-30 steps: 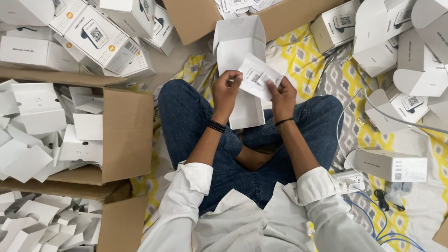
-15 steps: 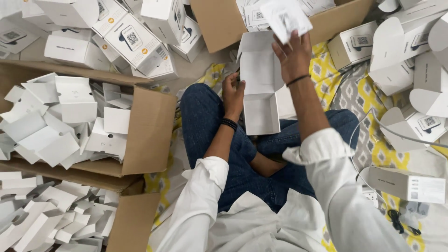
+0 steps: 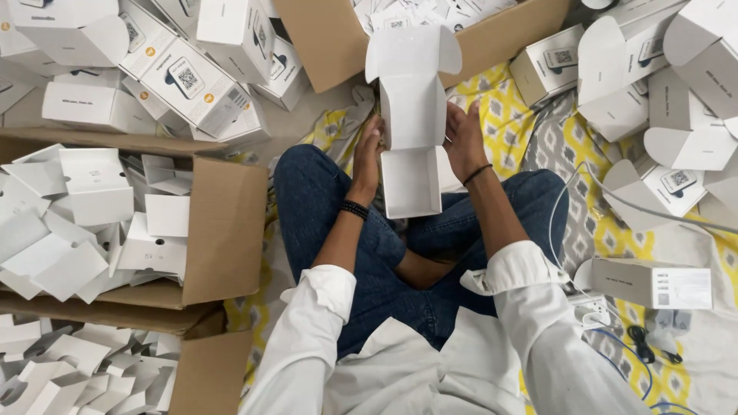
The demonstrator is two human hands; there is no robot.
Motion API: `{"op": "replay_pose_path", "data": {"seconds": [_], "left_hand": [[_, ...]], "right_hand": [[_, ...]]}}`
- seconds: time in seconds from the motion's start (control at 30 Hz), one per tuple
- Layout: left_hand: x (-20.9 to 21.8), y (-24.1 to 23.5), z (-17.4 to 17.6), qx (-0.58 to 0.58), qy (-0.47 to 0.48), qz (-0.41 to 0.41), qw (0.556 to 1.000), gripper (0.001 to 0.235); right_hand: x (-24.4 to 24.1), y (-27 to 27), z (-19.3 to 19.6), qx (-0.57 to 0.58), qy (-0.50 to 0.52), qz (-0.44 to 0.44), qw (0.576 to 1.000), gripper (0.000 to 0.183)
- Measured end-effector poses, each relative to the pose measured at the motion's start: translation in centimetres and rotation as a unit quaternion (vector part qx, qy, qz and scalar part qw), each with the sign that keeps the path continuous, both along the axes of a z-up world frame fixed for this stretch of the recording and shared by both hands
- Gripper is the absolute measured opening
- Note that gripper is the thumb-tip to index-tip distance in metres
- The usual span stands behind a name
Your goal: The person unboxes and inspects small electronic devices and pamphlets.
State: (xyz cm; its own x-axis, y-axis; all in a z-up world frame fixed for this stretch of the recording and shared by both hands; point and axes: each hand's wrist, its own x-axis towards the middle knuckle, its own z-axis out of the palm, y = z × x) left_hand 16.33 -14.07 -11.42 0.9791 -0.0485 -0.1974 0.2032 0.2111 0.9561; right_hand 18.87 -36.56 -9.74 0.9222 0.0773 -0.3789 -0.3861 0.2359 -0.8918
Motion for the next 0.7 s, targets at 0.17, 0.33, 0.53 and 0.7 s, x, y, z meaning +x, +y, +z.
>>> {"op": "replay_pose_path", "data": {"seconds": [0.17, 0.33, 0.53, 0.7], "left_hand": [[-0.2, -0.1, 0.6, -0.109, -0.056, -0.011, 0.992, 0.069], [0.1, -0.1, -3.2, -0.039, 0.091, -0.012, 0.995, 0.077], [-0.5, -0.9, -8.7, 0.412, 0.063, -0.09, 0.905, 0.058], [-0.6, -1.4, -10.0, 0.373, 0.055, -0.142, 0.915, 0.049]], "right_hand": [[-3.4, -2.7, 2.5, 0.156, -0.099, -0.053, 0.981, 0.087], [-4.6, -3.9, -3.2, 0.181, 0.003, -0.092, 0.979, 0.078], [-5.9, -2.8, -7.7, -0.412, -0.119, -0.037, 0.903, 0.064], [-6.8, -0.8, -5.5, -0.257, 0.078, 0.045, 0.962, 0.08]]}}
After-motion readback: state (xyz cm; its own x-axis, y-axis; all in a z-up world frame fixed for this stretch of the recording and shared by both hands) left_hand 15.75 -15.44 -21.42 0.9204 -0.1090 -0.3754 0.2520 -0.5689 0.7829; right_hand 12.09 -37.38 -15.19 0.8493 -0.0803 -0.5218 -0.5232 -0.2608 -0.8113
